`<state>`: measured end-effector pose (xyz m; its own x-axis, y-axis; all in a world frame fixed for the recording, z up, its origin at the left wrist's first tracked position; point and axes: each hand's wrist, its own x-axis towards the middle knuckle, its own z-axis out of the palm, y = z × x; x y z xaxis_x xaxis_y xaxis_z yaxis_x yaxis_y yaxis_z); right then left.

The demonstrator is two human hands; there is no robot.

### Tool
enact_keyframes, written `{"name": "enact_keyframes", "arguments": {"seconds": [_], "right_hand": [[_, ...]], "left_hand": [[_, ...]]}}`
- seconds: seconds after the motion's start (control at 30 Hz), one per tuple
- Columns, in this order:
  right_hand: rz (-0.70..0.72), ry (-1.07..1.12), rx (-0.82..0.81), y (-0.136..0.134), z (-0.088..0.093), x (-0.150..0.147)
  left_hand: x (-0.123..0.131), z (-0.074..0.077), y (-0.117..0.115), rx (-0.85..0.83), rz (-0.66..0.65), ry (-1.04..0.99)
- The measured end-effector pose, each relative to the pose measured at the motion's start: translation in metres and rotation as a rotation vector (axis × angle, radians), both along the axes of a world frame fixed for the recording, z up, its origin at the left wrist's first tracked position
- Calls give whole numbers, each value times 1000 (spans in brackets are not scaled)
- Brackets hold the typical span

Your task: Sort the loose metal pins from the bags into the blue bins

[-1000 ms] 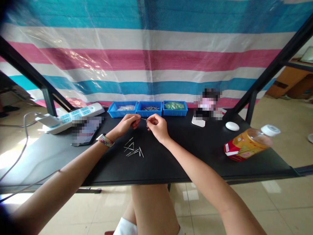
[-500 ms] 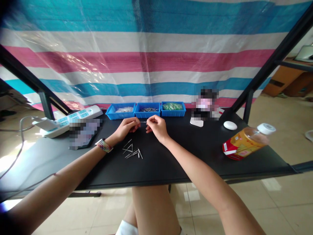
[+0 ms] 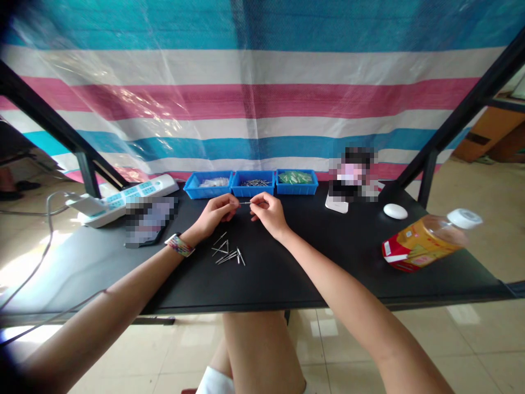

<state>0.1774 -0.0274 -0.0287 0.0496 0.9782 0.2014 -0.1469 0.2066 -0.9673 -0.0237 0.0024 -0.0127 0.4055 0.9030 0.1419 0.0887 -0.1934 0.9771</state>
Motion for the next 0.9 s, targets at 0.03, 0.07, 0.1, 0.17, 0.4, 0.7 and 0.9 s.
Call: {"name": "enact_keyframes", "arguments": {"seconds": [0.03,0.07,0.1,0.17,0.4,0.7,0.9], "right_hand": [[-1,2,-10,0,0,0],[-1,5,-18,-1,0,0],[-3,10,-24,-1,1,0],[0,22,-32,-3,2,0],[-66,62,-41,3,11,7],[-130,-217,12,9,2,21],[181,-579,285,-15,1,-5]], "left_hand": [[0,0,0,10,7,-6],[0,0,-1,24,11,-6],[0,0,-1,37,12,-3],[0,1,-2,56,7,8],[-1,0,0,-25,40,-57],[1,3,0,-64,98,-114],[0,3,0,-67,115,-109]]}}
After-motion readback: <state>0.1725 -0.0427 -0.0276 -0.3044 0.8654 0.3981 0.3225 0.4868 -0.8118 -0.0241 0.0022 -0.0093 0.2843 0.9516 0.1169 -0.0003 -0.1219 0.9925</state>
